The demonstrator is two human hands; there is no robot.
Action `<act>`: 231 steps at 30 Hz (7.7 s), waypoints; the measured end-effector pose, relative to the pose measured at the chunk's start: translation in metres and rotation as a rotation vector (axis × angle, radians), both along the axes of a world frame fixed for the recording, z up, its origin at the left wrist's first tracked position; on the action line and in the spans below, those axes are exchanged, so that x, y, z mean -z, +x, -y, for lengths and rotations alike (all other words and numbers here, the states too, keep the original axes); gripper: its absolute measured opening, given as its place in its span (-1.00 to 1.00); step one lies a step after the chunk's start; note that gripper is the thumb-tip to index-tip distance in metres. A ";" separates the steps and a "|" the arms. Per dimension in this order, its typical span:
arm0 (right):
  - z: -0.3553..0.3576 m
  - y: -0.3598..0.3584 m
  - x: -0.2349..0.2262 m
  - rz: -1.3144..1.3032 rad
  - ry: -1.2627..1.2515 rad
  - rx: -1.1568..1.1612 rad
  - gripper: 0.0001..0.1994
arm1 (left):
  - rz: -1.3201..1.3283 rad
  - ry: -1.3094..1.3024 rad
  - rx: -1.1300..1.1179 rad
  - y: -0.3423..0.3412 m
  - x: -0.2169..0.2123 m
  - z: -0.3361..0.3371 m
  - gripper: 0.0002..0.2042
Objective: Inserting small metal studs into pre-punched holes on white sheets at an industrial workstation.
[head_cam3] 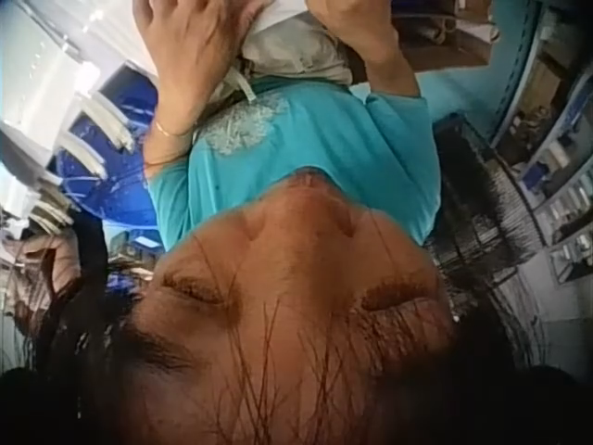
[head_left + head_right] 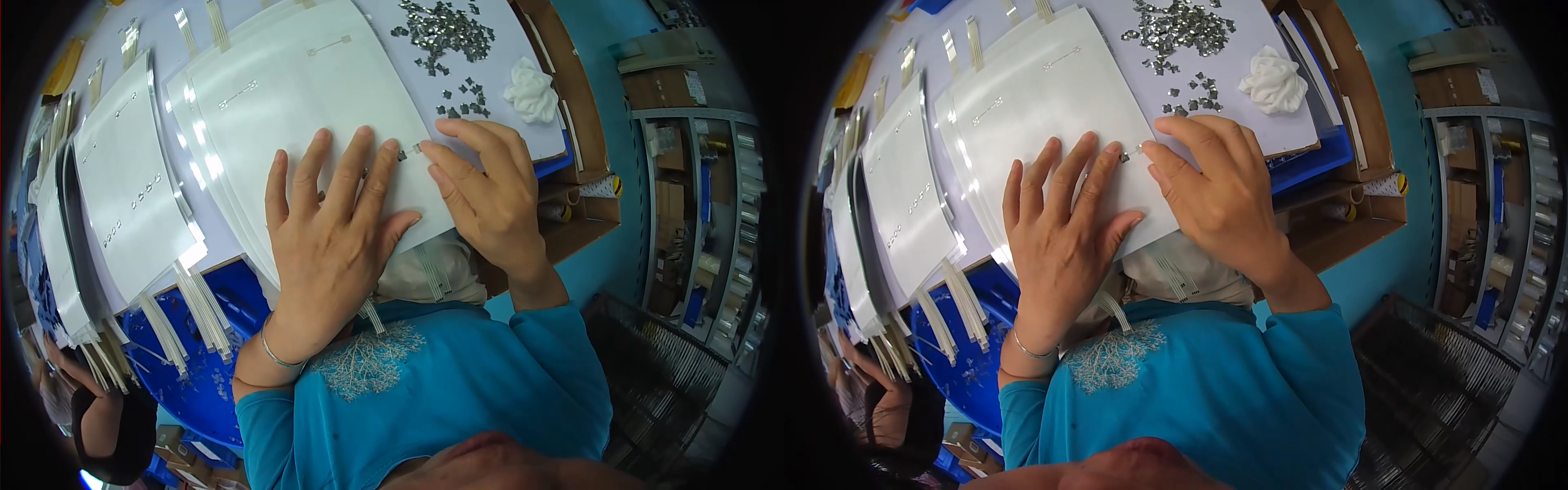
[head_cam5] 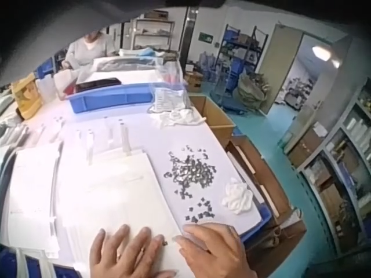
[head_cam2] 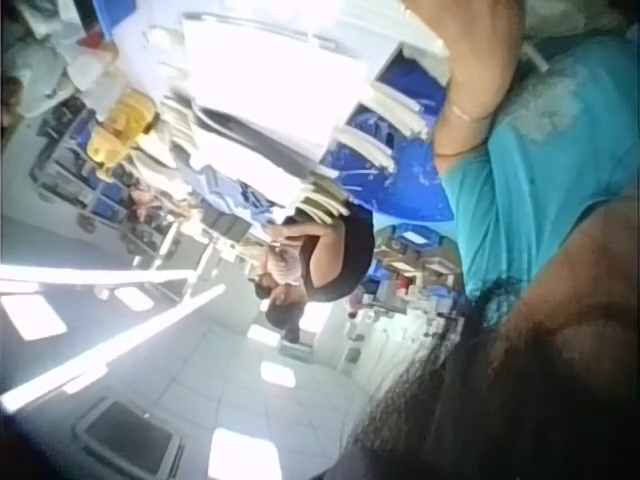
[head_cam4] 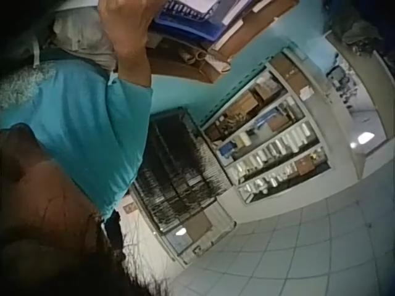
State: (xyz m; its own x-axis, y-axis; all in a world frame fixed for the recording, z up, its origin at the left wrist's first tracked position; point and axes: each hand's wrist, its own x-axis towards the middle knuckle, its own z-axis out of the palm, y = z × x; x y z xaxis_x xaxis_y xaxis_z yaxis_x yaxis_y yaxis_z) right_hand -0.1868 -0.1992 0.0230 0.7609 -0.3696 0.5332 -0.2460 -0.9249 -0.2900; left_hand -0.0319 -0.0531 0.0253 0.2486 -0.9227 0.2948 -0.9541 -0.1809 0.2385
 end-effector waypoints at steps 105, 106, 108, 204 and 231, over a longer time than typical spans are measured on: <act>0.020 -0.031 -0.008 -0.100 -0.098 0.174 -0.81 | -0.090 -0.008 0.037 0.036 0.001 -0.023 -0.49; 0.016 -0.026 -0.008 -0.021 -0.033 0.166 -0.80 | -0.083 -0.024 0.036 0.035 0.002 -0.024 -0.54; 0.005 -0.011 -0.020 0.031 0.115 0.113 -0.77 | -0.088 -0.030 0.013 0.033 0.001 -0.025 -0.54; 0.023 0.040 -0.003 0.071 -0.086 -0.033 -0.63 | -0.060 -0.165 -0.023 0.039 0.004 -0.004 -0.43; -0.002 0.048 0.001 -0.170 0.089 -0.203 -0.60 | -0.057 -0.182 -0.013 0.041 0.008 -0.003 -0.45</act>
State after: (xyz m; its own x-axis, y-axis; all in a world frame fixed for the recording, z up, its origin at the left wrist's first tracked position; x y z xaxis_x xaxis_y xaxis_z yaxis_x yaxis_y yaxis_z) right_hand -0.1389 -0.1973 0.0215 0.8999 -0.2403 0.3640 -0.1105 -0.9329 -0.3427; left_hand 0.0086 -0.0500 0.0174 0.2811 -0.8521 0.4416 -0.9360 -0.1417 0.3223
